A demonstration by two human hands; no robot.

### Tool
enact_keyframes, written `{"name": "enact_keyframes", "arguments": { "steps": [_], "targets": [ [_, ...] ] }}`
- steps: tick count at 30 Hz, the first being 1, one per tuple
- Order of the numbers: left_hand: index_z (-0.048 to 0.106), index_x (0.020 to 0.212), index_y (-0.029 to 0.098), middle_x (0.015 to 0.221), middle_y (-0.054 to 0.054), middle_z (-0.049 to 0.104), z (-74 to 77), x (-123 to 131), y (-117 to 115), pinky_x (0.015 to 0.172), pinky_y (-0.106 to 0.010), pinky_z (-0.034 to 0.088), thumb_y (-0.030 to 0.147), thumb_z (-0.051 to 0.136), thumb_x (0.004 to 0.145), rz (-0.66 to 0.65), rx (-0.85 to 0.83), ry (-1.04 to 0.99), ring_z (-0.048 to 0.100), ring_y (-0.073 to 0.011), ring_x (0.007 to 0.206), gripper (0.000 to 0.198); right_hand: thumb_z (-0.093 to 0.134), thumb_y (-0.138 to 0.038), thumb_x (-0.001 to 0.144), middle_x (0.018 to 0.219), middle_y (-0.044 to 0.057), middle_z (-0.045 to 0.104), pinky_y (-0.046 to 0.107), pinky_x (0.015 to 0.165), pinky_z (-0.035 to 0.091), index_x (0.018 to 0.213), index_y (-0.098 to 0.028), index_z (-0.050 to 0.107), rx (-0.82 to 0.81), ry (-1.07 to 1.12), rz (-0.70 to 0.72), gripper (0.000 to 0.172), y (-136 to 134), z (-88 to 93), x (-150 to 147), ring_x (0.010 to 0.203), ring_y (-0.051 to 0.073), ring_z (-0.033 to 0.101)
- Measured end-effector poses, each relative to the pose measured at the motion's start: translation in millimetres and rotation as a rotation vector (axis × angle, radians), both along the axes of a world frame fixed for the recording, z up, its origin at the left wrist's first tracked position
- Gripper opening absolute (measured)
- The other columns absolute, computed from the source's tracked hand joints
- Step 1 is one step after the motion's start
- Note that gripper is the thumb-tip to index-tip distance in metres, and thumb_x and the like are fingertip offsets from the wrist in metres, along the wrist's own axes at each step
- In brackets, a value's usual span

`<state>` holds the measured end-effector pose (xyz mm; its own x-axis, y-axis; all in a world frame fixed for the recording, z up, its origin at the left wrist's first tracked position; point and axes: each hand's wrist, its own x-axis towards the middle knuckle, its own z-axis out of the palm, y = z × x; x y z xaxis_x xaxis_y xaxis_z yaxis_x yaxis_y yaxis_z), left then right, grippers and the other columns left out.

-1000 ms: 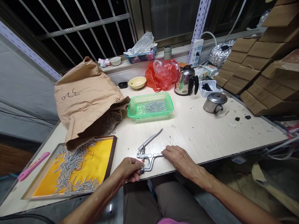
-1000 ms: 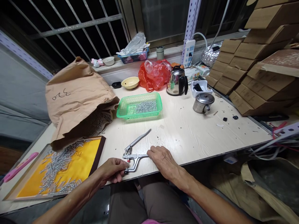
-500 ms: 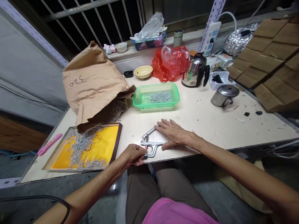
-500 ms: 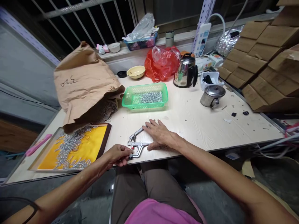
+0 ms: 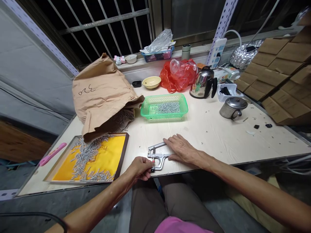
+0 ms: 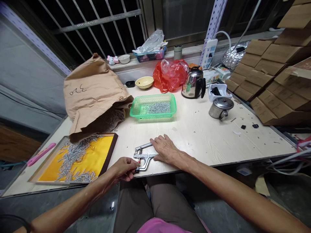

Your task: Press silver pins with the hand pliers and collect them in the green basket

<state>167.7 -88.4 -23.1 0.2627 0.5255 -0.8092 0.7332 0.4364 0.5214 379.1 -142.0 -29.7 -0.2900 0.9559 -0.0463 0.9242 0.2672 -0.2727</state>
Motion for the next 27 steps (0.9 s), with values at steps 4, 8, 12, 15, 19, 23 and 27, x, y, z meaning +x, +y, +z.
{"name": "enact_keyframes", "arguments": {
  "steps": [4,8,12,15,19,23,27],
  "targets": [
    [0.055,0.070,0.016,0.051,0.003,0.054,2.3,-8.2,-5.4,0.049,-0.025,0.041,0.048,0.054,0.077,-0.171,0.313,0.126,0.054,-0.0128,0.047,0.032,0.069,-0.043,0.071,0.113,0.015,0.052,0.041,0.088,0.036,0.127,-0.010,0.042,0.018,0.006,-0.073,0.070,-1.5,-5.9,-2.3,0.104,0.027,0.044],
    [0.060,0.093,0.019,0.086,-0.004,0.062,0.7,-5.4,-11.5,0.073,-0.031,0.045,0.033,0.055,0.081,-0.444,0.961,0.122,0.058,-0.0196,0.084,0.019,0.072,-0.044,0.068,0.103,0.011,0.054,0.036,0.077,0.037,0.106,-0.014,0.055,-0.016,0.008,-0.063,0.052,2.5,-4.7,-2.1,0.095,0.025,0.046],
    [0.048,0.119,0.020,0.116,-0.008,0.056,-6.0,17.6,-6.5,0.091,-0.038,0.042,0.024,0.058,0.080,-0.719,1.150,-0.063,0.047,-0.0236,0.109,0.041,0.068,-0.042,0.073,0.099,0.009,0.054,0.037,0.079,0.034,0.104,-0.016,0.055,0.004,0.001,-0.035,0.042,1.5,-0.4,-4.3,0.096,0.024,0.047],
    [0.041,0.126,0.020,0.121,-0.008,0.053,-9.0,31.1,2.8,0.093,-0.040,0.041,0.024,0.058,0.080,-0.840,1.111,-0.122,0.046,-0.0237,0.110,0.049,0.064,-0.042,0.077,0.100,0.009,0.054,0.036,0.080,0.034,0.107,-0.016,0.053,0.013,0.046,-0.007,0.041,-3.3,1.9,-3.4,0.095,0.023,0.047],
    [0.039,0.127,0.019,0.117,-0.009,0.053,-5.0,34.8,8.2,0.093,-0.040,0.042,0.026,0.059,0.078,-0.934,1.086,-0.106,0.046,-0.0241,0.107,0.054,0.070,-0.044,0.069,0.107,0.010,0.053,0.037,0.083,0.035,0.115,-0.015,0.050,-0.009,0.053,-0.029,0.058,-8.7,1.9,5.0,0.098,0.025,0.046],
    [0.040,0.126,0.016,0.114,-0.011,0.052,1.3,41.4,5.0,0.089,-0.040,0.043,0.032,0.061,0.077,-0.988,1.110,-0.010,0.046,-0.0255,0.103,0.055,0.075,-0.047,0.061,0.105,0.012,0.055,0.037,0.081,0.037,0.113,-0.013,0.052,-0.042,-0.010,-0.083,0.066,-9.0,-0.1,11.8,0.097,0.027,0.046],
    [0.047,0.116,0.017,0.105,-0.009,0.053,1.4,52.5,5.7,0.082,-0.038,0.044,0.035,0.060,0.079,-1.040,1.116,0.036,0.048,-0.0241,0.097,0.042,0.072,-0.041,0.069,0.100,0.010,0.057,0.036,0.080,0.036,0.105,-0.015,0.057,-0.036,-0.041,-0.077,0.046,-10.5,3.9,9.9,0.094,0.025,0.048]
  ]
}}
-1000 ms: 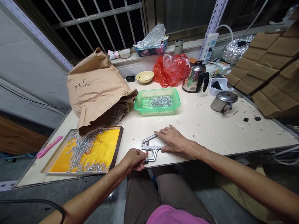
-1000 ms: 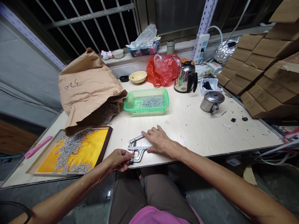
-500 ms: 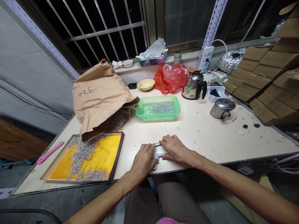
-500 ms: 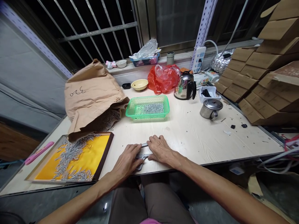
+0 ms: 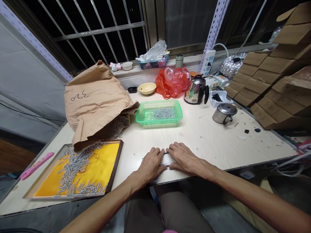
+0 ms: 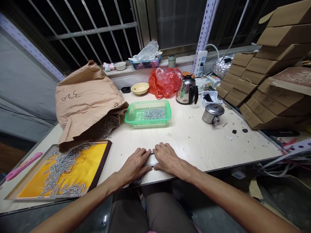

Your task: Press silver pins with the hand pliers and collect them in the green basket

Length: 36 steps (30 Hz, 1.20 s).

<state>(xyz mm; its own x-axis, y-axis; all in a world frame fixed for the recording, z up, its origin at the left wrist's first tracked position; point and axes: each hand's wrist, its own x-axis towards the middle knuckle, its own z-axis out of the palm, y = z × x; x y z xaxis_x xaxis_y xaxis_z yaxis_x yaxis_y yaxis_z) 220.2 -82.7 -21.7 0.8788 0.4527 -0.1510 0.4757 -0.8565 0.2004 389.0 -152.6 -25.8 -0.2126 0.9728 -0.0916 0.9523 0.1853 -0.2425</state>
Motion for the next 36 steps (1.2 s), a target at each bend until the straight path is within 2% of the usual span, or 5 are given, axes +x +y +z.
{"name": "enact_keyframes", "arguments": {
  "steps": [7,20,26,31,36],
  "targets": [
    [0.055,0.097,0.021,0.092,-0.005,0.054,-11.2,0.0,0.0,0.071,-0.033,0.042,0.033,0.051,0.086,0.010,0.038,-0.046,0.048,-0.0214,0.088,0.017,0.059,-0.028,0.084,0.094,0.006,0.059,0.033,0.082,0.034,0.090,-0.016,0.058,0.049,0.008,-0.003,0.013,-6.3,-1.2,-5.1,0.092,0.020,0.050],
    [0.057,0.095,0.020,0.092,-0.005,0.059,-10.9,0.2,-7.3,0.071,-0.034,0.047,0.028,0.054,0.084,0.090,0.066,-0.046,0.052,-0.0230,0.089,0.014,0.058,-0.033,0.084,0.092,0.004,0.060,0.031,0.079,0.035,0.091,-0.018,0.061,0.049,0.052,-0.051,0.016,-5.2,-5.2,-2.1,0.089,0.019,0.052],
    [0.050,0.116,0.018,0.128,-0.011,0.050,-32.8,-17.8,-45.5,0.097,-0.042,0.042,0.016,0.047,0.087,0.066,0.142,-0.295,0.042,-0.0261,0.122,0.030,0.042,-0.034,0.093,0.094,0.006,0.061,0.029,0.077,0.036,0.103,-0.018,0.060,0.071,0.142,0.047,0.026,-0.4,-2.5,13.9,0.087,0.017,0.054],
    [0.051,0.115,0.018,0.116,-0.009,0.059,-38.6,-12.1,-81.7,0.103,-0.043,0.037,0.015,0.039,0.090,0.096,0.005,-0.399,0.049,-0.0224,0.117,0.028,0.049,-0.028,0.089,0.089,0.008,0.061,0.034,0.076,0.030,0.083,-0.016,0.061,0.168,-0.093,-0.003,0.019,20.6,-13.4,7.0,0.089,0.022,0.051],
    [0.053,0.109,0.021,0.104,-0.007,0.062,-33.7,-8.2,-88.5,0.105,-0.046,0.035,0.015,0.040,0.089,0.182,-0.064,-0.468,0.055,-0.0198,0.106,0.024,0.052,-0.032,0.087,0.086,0.006,0.063,0.036,0.075,0.026,0.079,-0.019,0.060,0.179,-0.174,-0.022,0.018,42.7,-5.8,3.2,0.086,0.021,0.050]
  ]
}}
